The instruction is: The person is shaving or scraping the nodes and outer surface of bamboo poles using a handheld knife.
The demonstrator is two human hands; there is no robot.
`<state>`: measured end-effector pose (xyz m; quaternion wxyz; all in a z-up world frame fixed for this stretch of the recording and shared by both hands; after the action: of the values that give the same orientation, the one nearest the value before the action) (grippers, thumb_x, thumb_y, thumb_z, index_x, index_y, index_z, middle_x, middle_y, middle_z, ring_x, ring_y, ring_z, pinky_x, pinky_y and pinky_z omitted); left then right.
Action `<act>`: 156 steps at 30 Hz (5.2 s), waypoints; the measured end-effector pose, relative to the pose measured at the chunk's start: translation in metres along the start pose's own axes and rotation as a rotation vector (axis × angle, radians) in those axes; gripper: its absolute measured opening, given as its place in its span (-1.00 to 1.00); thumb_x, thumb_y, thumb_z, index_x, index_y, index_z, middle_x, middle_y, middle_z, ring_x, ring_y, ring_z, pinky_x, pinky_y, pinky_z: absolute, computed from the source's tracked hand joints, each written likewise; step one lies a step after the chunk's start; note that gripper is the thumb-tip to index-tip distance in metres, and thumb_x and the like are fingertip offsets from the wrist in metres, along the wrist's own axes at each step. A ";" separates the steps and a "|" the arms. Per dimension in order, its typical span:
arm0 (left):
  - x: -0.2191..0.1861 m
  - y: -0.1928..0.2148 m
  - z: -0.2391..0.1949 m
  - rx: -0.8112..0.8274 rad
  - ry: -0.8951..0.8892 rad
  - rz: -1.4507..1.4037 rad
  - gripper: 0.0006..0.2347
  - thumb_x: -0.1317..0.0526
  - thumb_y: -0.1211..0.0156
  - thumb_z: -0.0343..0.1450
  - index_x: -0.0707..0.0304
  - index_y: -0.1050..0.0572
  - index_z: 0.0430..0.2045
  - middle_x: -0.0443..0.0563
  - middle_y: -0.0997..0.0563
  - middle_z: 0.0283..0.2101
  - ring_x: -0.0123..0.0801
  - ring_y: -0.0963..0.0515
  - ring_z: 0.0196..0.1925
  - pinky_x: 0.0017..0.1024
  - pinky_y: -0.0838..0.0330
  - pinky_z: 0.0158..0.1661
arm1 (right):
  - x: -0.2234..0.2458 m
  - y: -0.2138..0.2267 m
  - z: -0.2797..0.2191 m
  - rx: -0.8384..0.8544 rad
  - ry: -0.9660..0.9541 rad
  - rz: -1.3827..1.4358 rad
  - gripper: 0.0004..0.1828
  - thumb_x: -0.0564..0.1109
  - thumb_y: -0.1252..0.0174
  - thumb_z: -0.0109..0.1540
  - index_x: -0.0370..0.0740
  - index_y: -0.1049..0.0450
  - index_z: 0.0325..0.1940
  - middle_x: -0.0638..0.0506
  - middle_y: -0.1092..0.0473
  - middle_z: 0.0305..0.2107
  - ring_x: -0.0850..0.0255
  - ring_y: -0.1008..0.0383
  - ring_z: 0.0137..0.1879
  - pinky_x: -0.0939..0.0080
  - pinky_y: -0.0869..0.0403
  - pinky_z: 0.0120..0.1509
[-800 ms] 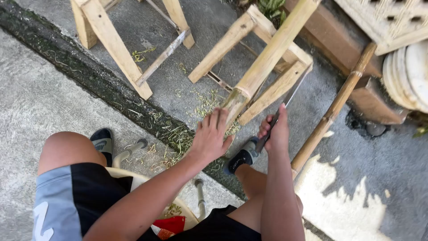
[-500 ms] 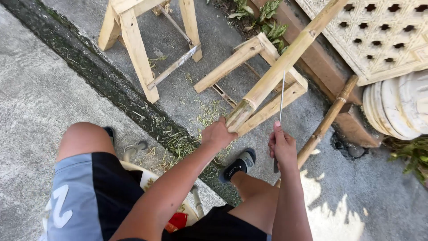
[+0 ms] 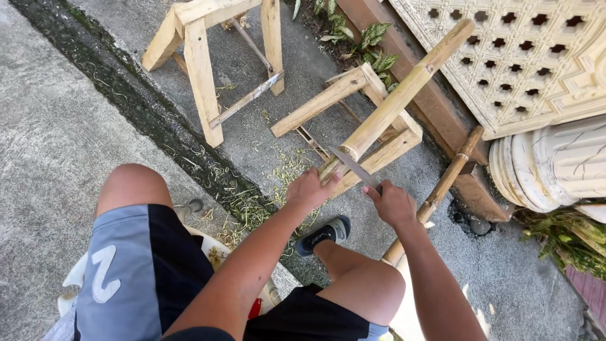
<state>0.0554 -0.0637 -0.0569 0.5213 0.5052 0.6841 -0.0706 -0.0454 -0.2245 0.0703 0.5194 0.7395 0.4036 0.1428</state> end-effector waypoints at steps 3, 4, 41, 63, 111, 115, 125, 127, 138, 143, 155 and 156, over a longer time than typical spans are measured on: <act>0.005 -0.007 0.029 0.069 0.054 -0.241 -0.13 -0.54 0.61 0.33 0.28 -0.52 -0.20 -0.12 -0.45 -0.51 -0.44 -0.49 -0.48 -0.45 -0.26 -0.57 | 0.013 0.013 0.006 0.003 -0.011 -0.010 -0.18 0.58 0.16 0.24 -0.22 -0.52 -0.31 -0.13 -0.52 -0.48 0.04 -0.60 -0.23 -0.08 -0.53 -0.05; 0.006 -0.011 0.050 0.065 0.053 -0.242 -0.13 -0.54 0.61 0.33 0.28 -0.52 -0.20 -0.12 -0.45 -0.51 -0.44 -0.49 -0.48 -0.45 -0.26 -0.57 | 0.021 0.020 0.008 0.000 -0.008 -0.011 -0.18 0.58 0.16 0.24 -0.22 -0.52 -0.31 -0.13 -0.52 -0.48 0.04 -0.60 -0.23 -0.08 -0.53 -0.05; -0.047 0.012 0.141 -0.041 0.437 -0.328 -0.07 -0.49 0.80 0.41 0.21 -0.63 -0.13 0.17 -0.66 -0.07 -0.19 -0.60 -0.03 -0.19 -0.41 -0.18 | 0.035 0.027 0.042 -0.061 0.016 -0.183 0.01 0.60 0.44 0.34 -0.25 -0.59 -0.46 -0.18 -0.44 -0.59 -0.01 -0.57 -0.42 -0.05 -0.53 -0.32; -0.039 0.003 0.112 0.039 0.425 -0.332 -0.20 -0.43 0.64 0.42 0.15 -0.64 -0.31 -0.04 -0.61 -0.35 -0.31 -0.65 -0.28 -0.27 -0.38 -0.36 | 0.032 0.015 0.010 0.042 -0.053 -0.064 0.00 0.61 0.36 0.33 -0.29 -0.61 -0.45 -0.28 -0.53 -0.48 -0.12 -0.63 -0.28 -0.13 -0.55 -0.16; -0.049 0.023 0.090 0.119 0.403 -0.424 -0.16 -0.40 0.65 0.44 0.28 -0.45 0.21 0.25 -0.44 0.33 -0.01 -0.44 0.37 -0.10 -0.25 0.31 | 0.046 0.035 0.009 0.121 -0.029 -0.148 -0.01 0.61 0.39 0.33 -0.27 -0.49 -0.59 -0.10 -0.41 -0.67 0.12 -0.50 -0.53 0.02 -0.50 -0.41; -0.040 0.018 0.107 0.082 0.446 -0.401 -0.18 -0.41 0.60 0.44 0.29 -0.38 0.25 0.23 -0.37 0.36 -0.01 -0.38 0.39 -0.07 -0.25 0.29 | 0.049 0.029 0.015 0.096 -0.042 -0.134 -0.01 0.61 0.37 0.32 -0.29 -0.55 -0.50 -0.21 -0.50 -0.56 0.02 -0.57 -0.40 -0.03 -0.51 -0.30; -0.037 0.011 0.131 0.066 0.284 -0.186 -0.06 -0.49 0.77 0.37 0.26 -0.52 0.10 0.22 -0.59 0.12 -0.10 -0.61 0.15 -0.24 -0.51 -0.13 | 0.045 0.015 0.009 0.027 -0.134 0.040 -0.02 0.62 0.37 0.30 -0.27 -0.61 -0.37 -0.28 -0.53 -0.42 -0.08 -0.63 -0.23 -0.10 -0.57 -0.17; -0.029 -0.001 0.125 0.035 0.248 -0.181 -0.03 -0.53 0.76 0.36 0.29 -0.55 0.05 0.25 -0.53 0.14 -0.06 -0.55 0.14 -0.25 -0.42 -0.26 | 0.041 0.022 -0.001 0.047 -0.106 -0.100 0.00 0.62 0.38 0.32 -0.28 -0.60 -0.39 -0.27 -0.54 -0.43 -0.08 -0.65 -0.23 -0.08 -0.59 -0.18; -0.035 0.004 0.118 0.067 0.379 -0.289 -0.16 -0.48 0.63 0.41 0.22 -0.62 -0.37 -0.05 -0.55 -0.37 -0.37 -0.58 -0.34 -0.34 -0.30 -0.41 | 0.036 0.005 0.012 0.060 -0.088 0.026 -0.01 0.60 0.37 0.32 -0.27 -0.60 -0.48 -0.27 -0.52 -0.49 -0.09 -0.62 -0.29 -0.11 -0.54 -0.15; -0.052 0.029 0.118 0.003 0.352 -0.235 -0.18 -0.46 0.62 0.38 0.13 -0.59 -0.05 0.14 -0.62 0.01 -0.10 -0.60 0.09 -0.14 -0.44 -0.01 | 0.039 -0.010 0.023 -0.014 -0.103 0.137 0.00 0.61 0.33 0.31 -0.29 -0.62 -0.44 -0.31 -0.52 -0.45 -0.16 -0.61 -0.25 -0.15 -0.53 -0.10; -0.042 0.016 0.106 0.044 0.326 -0.239 -0.08 -0.49 0.63 0.41 0.35 -0.65 -0.11 0.15 -0.68 -0.11 -0.15 -0.67 -0.05 -0.19 -0.50 -0.22 | 0.039 0.013 0.006 0.060 -0.086 0.036 -0.02 0.62 0.33 0.30 -0.27 -0.57 -0.52 -0.22 -0.51 -0.52 -0.04 -0.61 -0.34 -0.10 -0.54 -0.19; -0.039 0.012 0.111 -0.002 0.306 -0.229 -0.09 -0.50 0.61 0.40 0.36 -0.62 -0.11 0.15 -0.64 -0.16 -0.17 -0.65 -0.10 -0.25 -0.46 -0.27 | 0.038 0.010 0.008 0.058 -0.078 0.050 -0.01 0.62 0.33 0.31 -0.27 -0.56 -0.55 -0.21 -0.49 -0.54 -0.03 -0.59 -0.35 -0.10 -0.52 -0.19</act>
<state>0.1336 -0.1508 -0.0705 0.4002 0.4285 0.8084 -0.0510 -0.0120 -0.2027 0.0683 0.5092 0.7691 0.3686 0.1152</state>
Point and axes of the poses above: each hand's wrist, its own z-axis towards the middle knuckle, its own y-axis out of the back of the hand, x = y × z, the point moved 5 cm from there along z, towards the middle knuckle
